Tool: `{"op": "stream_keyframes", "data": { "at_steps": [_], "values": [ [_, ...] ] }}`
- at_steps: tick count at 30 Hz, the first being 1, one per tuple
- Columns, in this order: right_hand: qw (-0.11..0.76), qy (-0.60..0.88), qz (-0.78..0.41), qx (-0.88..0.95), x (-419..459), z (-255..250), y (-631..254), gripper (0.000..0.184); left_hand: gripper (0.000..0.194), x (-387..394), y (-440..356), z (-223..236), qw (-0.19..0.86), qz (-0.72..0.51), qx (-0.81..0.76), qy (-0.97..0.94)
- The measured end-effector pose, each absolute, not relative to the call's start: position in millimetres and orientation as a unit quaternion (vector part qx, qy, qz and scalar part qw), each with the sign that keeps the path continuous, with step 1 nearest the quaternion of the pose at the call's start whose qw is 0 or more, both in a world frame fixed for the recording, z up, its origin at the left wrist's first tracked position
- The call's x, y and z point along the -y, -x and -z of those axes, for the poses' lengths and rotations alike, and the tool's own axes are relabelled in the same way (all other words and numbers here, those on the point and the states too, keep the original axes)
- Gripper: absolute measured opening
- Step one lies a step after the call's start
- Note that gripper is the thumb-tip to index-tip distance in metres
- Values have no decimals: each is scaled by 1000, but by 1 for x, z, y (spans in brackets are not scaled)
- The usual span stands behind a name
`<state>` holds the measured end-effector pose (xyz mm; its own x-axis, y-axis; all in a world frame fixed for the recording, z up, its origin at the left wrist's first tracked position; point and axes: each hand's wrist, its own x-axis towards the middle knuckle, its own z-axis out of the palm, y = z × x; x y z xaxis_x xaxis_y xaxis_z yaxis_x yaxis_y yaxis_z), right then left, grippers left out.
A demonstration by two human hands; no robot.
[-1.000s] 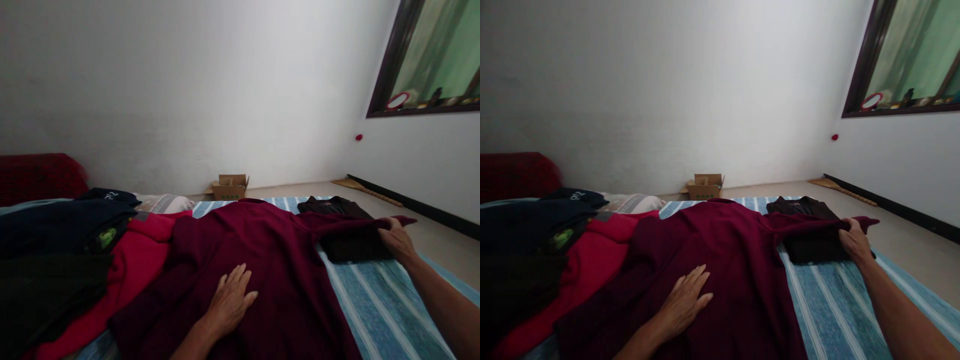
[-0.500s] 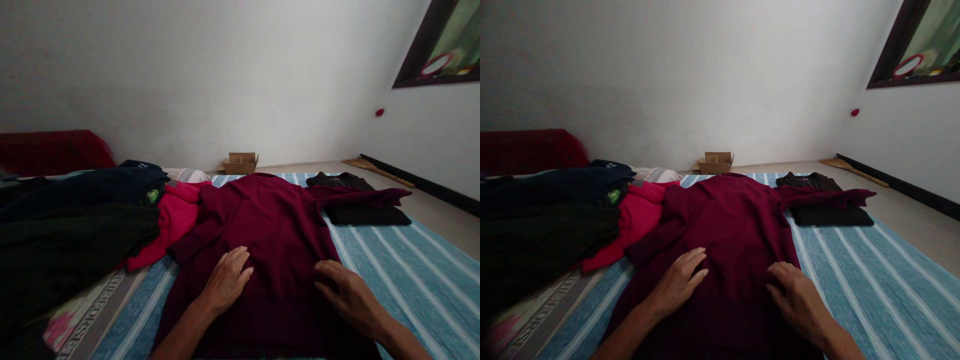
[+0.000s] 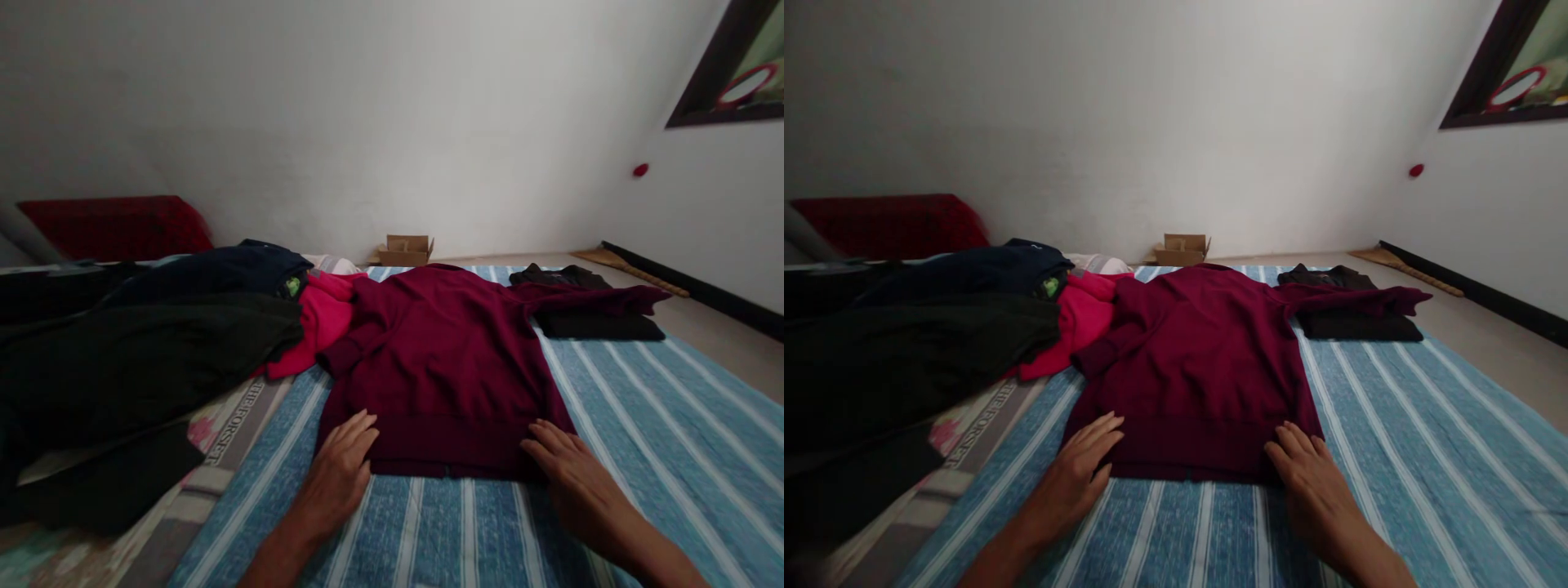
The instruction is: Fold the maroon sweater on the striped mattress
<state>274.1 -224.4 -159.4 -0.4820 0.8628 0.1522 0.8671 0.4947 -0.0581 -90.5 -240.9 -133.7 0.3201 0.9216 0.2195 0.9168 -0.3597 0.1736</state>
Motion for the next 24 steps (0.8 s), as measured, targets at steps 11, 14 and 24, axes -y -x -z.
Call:
{"op": "stream_keyframes", "data": {
  "at_steps": [11,14,24],
  "values": [
    [76,491,-23,867,217,149,-284,49,45,241,76,126,14,-117,-580,-806],
    [93,476,21,874,221,158,-288,59,45,243,77,127,4,-118,-587,-801],
    [151,479,95,860,222,167,-292,49,37,246,97,146,-86,-178,-615,-763]
  ]
}}
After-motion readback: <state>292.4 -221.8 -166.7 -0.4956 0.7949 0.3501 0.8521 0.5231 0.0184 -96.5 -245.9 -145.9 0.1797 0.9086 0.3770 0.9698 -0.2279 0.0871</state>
